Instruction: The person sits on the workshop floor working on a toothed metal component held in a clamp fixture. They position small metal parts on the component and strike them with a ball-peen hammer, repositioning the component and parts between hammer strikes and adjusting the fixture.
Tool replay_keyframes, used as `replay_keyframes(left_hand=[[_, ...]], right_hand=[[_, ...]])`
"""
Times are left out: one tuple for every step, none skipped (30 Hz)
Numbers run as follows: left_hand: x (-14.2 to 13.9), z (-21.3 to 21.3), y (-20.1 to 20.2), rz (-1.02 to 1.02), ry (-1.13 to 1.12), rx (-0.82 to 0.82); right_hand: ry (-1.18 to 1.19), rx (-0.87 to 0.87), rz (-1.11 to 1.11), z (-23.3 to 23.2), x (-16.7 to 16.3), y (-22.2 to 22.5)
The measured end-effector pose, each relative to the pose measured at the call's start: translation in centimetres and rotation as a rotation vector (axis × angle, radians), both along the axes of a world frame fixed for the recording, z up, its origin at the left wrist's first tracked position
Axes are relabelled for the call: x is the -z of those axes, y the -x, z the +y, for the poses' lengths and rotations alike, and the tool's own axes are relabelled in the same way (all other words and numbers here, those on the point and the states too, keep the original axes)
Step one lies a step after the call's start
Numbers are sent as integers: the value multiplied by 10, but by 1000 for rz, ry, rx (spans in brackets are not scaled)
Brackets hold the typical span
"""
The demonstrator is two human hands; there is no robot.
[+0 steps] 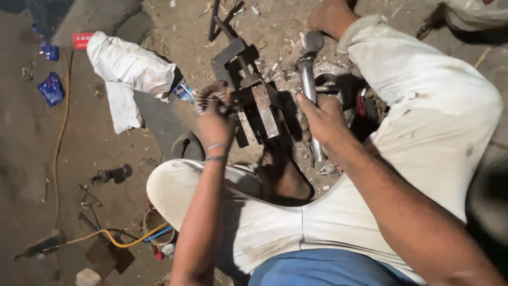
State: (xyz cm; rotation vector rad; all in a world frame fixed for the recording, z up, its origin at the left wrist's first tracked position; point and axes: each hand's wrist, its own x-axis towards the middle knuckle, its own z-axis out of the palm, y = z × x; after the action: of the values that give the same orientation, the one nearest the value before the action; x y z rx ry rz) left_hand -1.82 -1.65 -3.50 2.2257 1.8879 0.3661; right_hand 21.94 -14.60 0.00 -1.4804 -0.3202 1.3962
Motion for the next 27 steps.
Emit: replay_keyframes(left_hand=[[12,-1,-7,66,18,-23],[24,-6,-13,69,29,17],[35,-10,-18,73,39,61],[44,-14,-23,111,47,112],[52,-18,-28,152,60,167],[58,-23,-32,193,73,225],[61,-28,-38,181,102,212],[64,-33,-41,168,132,197],[64,-35,-42,154,160,177],[61,-35,-42,132,128,211],[56,-33,-39,110,97,243],[49,-29,-35,89,66,272],[40,-24,-28,33,87,223],[30,-18,-18,-22,110,177],[21,-9,-11,-67,85,90],[14,0,-4,-112,60,-1],[8,9,2,-66,67,-15],[4,17,9,-19,74,-34],[3,24,13,26,77,-54],[4,28,14,2,114,-32],[9,30,13,-23,152,-5],[14,31,11,-49,193,26],[21,29,9,15,188,28],[28,26,5,80,185,32],[32,23,5,148,183,33],[36,20,6,125,232,8],[37,17,8,102,280,-18]], right_hand=[[4,1,-4,0,-1,0],[2,-13,-12,0,-1,0],[0,-23,-20,0,-2,0],[0,-29,-24,0,-2,-1],[15,-31,-41,0,-2,-1],[31,-31,-59,0,-2,-1],[49,-29,-78,1,-2,-1],[47,-24,-85,1,-2,-1],[43,-23,-92,2,-2,-1],[37,-23,-99,3,-2,-1],[55,-24,-79,4,-1,-2],[75,-27,-58,4,-1,-2],[95,-29,-39,4,0,-2],[97,-32,-56,5,0,-2],[101,-34,-71,5,1,-2],[105,-41,-86,5,2,-2],[104,-28,-59,5,3,-1],[103,-18,-31,5,4,0],[98,-12,-4,6,5,2],[89,-18,-9,6,7,4],[82,-21,-14,6,8,4],[77,-20,-20,6,9,5],[83,-26,-38,6,10,5],[91,-30,-54,5,11,5],[100,-36,-67,5,11,5],[104,-40,-62,4,12,5],[106,-44,-56,4,13,5]])
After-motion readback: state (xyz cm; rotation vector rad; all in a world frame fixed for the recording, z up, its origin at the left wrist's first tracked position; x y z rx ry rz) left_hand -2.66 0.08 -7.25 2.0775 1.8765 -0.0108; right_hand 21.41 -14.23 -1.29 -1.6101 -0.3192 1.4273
